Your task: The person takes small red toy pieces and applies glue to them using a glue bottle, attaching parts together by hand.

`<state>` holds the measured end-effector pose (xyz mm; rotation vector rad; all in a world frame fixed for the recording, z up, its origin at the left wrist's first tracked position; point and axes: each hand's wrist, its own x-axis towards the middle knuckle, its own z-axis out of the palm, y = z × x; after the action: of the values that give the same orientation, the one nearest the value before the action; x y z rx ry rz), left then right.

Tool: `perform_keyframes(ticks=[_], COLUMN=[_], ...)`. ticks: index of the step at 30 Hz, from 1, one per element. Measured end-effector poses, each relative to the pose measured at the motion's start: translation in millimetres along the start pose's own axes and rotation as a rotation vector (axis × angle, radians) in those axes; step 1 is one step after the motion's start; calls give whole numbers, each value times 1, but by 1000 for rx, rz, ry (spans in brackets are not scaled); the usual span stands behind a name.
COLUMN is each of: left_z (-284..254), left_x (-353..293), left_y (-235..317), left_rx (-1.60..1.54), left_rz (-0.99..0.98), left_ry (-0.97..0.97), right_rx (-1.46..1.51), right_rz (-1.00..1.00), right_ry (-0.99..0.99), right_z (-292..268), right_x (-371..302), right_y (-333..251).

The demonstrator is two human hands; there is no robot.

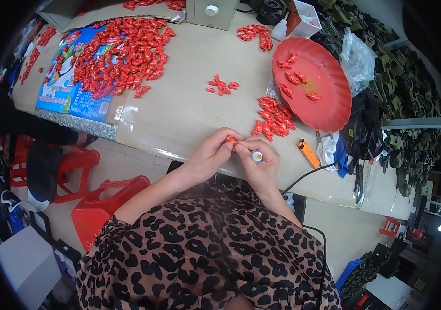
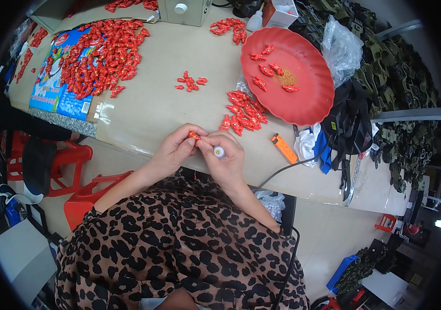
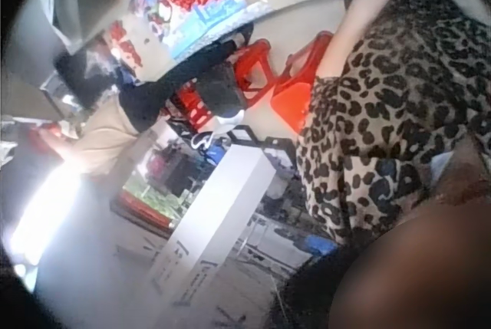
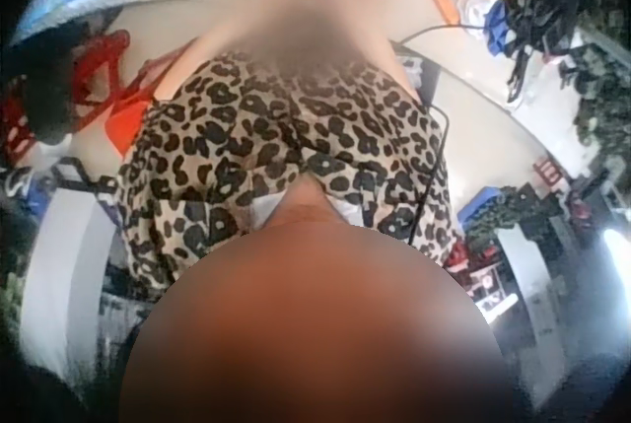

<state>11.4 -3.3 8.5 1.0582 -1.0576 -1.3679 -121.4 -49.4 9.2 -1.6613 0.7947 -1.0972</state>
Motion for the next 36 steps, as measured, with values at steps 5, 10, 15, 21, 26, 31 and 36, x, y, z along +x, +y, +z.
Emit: perform_keyframes(ticks=[5,10,15,21,26,31,36], left_z=[0,1,1,1,1,2,3], left_x=[0,0,1,1,1,0,0], left_y=[-4,-5,-6,-5,-6,-3,-3], left_rx=[27,52,42,52,48,31,-31], left_rz=[52,64,66,76,79,59,72], left_ry=[-2,-8,-8,-7,-8,10,29], right_rx=[-7,-9,-2,11,19,36,51], right_rz=[20,11,4,-6,-4,-12,-12], right_ry=[-28,-17,-6,-11,-7,-4,-6], right_z=[-1,0,0,-1,-1,0,0], right_x=[0,0,-1,0,-2,-1,0], right_y=[-3,-2,-1,1,3,3,5])
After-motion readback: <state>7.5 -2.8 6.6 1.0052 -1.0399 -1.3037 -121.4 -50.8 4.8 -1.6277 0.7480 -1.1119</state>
